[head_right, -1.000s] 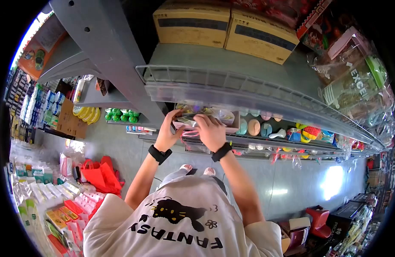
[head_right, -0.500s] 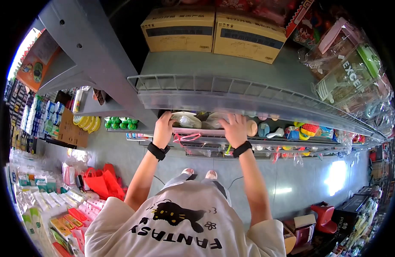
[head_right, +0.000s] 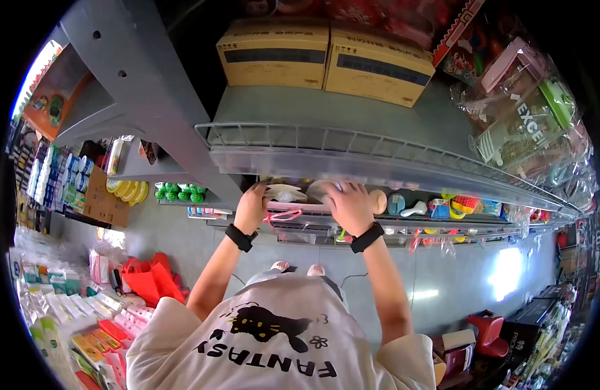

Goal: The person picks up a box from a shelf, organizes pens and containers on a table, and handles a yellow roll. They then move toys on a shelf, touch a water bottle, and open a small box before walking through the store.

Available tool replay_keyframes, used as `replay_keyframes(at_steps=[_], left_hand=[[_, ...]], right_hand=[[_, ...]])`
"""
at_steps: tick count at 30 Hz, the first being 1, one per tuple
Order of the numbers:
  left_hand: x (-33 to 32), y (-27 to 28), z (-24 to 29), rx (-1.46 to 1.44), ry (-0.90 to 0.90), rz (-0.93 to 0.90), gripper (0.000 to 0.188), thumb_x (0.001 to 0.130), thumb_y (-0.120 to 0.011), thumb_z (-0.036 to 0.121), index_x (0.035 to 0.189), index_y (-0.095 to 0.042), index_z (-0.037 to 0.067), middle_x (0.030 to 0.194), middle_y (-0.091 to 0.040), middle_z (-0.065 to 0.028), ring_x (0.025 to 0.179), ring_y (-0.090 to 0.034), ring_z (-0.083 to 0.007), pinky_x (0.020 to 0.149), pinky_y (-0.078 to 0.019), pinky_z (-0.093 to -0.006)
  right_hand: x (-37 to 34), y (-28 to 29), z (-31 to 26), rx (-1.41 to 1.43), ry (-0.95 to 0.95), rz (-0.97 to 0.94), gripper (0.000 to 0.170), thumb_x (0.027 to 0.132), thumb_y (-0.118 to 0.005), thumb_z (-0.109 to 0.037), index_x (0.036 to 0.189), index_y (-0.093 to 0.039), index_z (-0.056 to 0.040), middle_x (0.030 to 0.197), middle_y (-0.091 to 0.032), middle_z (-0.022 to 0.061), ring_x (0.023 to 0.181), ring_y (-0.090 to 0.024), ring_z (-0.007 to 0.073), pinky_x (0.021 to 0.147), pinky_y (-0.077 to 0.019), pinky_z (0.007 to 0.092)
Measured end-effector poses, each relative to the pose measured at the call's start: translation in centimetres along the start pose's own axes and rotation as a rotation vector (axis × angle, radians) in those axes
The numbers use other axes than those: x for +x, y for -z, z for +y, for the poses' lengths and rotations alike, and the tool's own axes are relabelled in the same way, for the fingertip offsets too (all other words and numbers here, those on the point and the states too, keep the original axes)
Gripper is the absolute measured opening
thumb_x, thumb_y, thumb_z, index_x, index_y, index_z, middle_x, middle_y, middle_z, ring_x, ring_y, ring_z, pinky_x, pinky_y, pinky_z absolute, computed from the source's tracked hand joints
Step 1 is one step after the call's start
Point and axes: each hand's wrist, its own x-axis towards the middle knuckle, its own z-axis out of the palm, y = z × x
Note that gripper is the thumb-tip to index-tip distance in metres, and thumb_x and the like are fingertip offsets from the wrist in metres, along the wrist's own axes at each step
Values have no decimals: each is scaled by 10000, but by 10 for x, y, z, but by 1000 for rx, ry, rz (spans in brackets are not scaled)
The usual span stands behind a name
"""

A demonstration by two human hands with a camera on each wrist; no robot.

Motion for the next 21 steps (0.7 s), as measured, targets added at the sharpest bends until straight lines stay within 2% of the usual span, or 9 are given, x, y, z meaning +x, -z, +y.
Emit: replay_keyframes(at_steps=[2, 4, 6, 9, 10, 13, 16, 19, 21], left_hand=[[2, -7, -8, -106, -78, 13, 410, 677, -598, -1, 1058, -449, -23, 1057, -476, -240, 937, -471, -394, 774, -428, -384], [0, -4, 3, -248, -77, -1, 431, 676, -535, -43, 1093, -427, -25, 1064, -471, -237, 973, -460, -395, 806, -415, -388], [-1, -10, -2, -243, -78, 15, 501, 660, -524, -75, 1140, -389, -32, 1118, -449, -233, 1016, -445, -401, 854, -392, -380], [-4, -10, -10, -246, -29, -92, 525, 660, -546, -61, 1157, -382, -27, 1170, -419, -233, 1043, -427, -402, 868, -386, -379], [-4, -14, -18, -257, -28, -99, 528, 665, -563, -37, 1162, -386, -24, 1189, -403, -234, 1067, -407, -398, 871, -384, -377], [-6, -17, -25, -114, -175, -87, 519, 677, -569, -12, 1163, -389, -20, 1207, -383, -240, 1069, -396, -404, 872, -382, -375], [-13, -11, -14, -95, -124, -8, 409, 674, -582, -20, 1057, -438, -26, 1132, -406, -217, 1021, -404, -396, 876, -372, -385], [-10, -3, -9, -249, -33, 14, 389, 684, -574, -28, 1045, -429, -38, 1118, -393, -224, 1002, -408, -403, 861, -377, -389], [-10, -15, -22, -192, -3, -11, 350, 703, -563, -26, 1018, -414, -58, 1096, -393, -242, 988, -410, -411, 847, -378, -390]], right_hand=[[22, 5, -13, 77, -51, -33, 153, 759, -554, -208, 863, -601, -106, 791, -592, 78, 710, -566, 286, 628, -455, 389], [47, -21, -14, -4, -164, -355, 177, 761, -538, -203, 835, -599, -55, 767, -590, 131, 718, -566, 307, 645, -451, 405], [55, -80, 5, -125, 125, -247, 203, 753, -533, -195, 808, -592, -8, 786, -589, 172, 742, -566, 330, 662, -446, 415], [71, -103, -6, -63, 32, -71, 145, 731, -491, -72, 801, -603, -13, 788, -592, 177, 753, -577, 322, 664, -460, 406], [72, -99, -8, -73, -16, -215, 154, 732, -474, -52, 800, -611, -32, 832, -594, 174, 769, -573, 324, 679, -458, 406], [73, -88, -8, 132, -22, -290, 161, 734, -486, -74, 831, -613, -53, 859, -593, 165, 788, -570, 324, 693, -452, 411], [69, -87, -16, 207, 58, -40, 152, 704, -566, -114, 822, -603, -26, 812, -590, 185, 751, -562, 339, 656, -441, 413], [71, -97, -21, 224, -45, -112, 155, 704, -561, -113, 828, -603, -29, 804, -593, 170, 736, -557, 345, 651, -442, 414], [69, -108, -19, 161, 13, -84, 142, 723, -541, -120, 812, -592, -22, 783, -583, 174, 722, -546, 356, 642, -437, 417]])
